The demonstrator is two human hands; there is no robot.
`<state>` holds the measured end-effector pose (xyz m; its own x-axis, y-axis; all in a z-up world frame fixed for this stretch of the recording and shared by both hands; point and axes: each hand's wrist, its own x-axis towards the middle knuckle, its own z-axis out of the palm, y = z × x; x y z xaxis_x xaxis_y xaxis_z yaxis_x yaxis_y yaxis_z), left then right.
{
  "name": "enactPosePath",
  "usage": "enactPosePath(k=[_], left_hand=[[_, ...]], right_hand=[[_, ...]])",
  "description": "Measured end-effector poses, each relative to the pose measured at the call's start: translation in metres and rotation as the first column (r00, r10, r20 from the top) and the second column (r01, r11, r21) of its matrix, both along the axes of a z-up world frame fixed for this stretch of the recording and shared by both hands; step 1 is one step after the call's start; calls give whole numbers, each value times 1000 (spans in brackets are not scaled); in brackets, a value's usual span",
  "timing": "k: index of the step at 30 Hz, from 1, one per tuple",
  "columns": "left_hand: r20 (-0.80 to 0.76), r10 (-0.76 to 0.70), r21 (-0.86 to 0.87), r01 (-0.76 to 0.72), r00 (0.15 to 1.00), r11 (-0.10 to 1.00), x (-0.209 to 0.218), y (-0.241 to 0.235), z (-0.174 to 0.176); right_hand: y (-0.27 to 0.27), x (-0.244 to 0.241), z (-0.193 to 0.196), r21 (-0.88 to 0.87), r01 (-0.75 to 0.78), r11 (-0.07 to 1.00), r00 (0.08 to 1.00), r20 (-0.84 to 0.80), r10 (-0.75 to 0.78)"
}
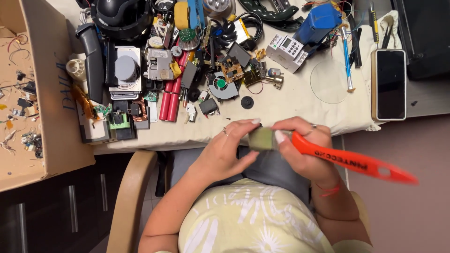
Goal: The person picks small electronic components from a cardboard box and brushes them with a paintbrush. They handle several items one at a time, including a black circular part, a white plastic piece, and a black rectangular component, brushing each before placing it on the table.
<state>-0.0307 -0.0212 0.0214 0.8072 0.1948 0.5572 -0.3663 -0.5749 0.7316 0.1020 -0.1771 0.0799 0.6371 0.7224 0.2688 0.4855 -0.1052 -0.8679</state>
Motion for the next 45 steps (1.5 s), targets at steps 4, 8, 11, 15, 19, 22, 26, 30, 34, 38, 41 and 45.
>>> enactPosePath(k=[4,8,11,15,19,22,26,30,34,38,41,45], left_hand=[[-2,113,-73,-113,994,991,3,3,2],[19,90,-38,-90,996,995,3,2,-2],[33,73,-41,-71,997,997,4,3,-5],[45,132,-57,-129,990,990,3,4,-2],[53,128,-57,-125,990,991,4,3,-6],[83,132,-39,-130,988,991,4,3,-4],[63,180,17,-182,982,983,4,6,-5],[52,190,136,-196,980,971,4,9,-12],[59,172,207,-181,983,962,5,13,-8],[61,158,150,-166,986,975,4,13,-9],[65,176,160,-184,982,970,3,14,-16],[77,177,221,-190,981,956,6,10,-32]], right_hand=[[-2,-8,-12,93,49,994,992,112,-60],[-8,1,-17,-25,-80,997,980,-186,74],[-6,2,-21,33,72,997,989,-128,-68],[-6,2,-18,4,-23,1000,962,-272,23],[-7,7,-28,53,109,993,908,-412,-78],[-8,12,-35,114,211,971,966,-178,-189],[-11,19,-27,78,19,997,902,-430,17],[-10,13,-23,80,63,995,942,-333,-33],[-4,12,-21,41,9,999,969,-246,2],[-1,17,-20,-6,-29,1000,963,-269,27],[6,20,-13,-65,-71,995,961,-271,51],[15,8,-27,-69,42,997,989,-138,-52]])
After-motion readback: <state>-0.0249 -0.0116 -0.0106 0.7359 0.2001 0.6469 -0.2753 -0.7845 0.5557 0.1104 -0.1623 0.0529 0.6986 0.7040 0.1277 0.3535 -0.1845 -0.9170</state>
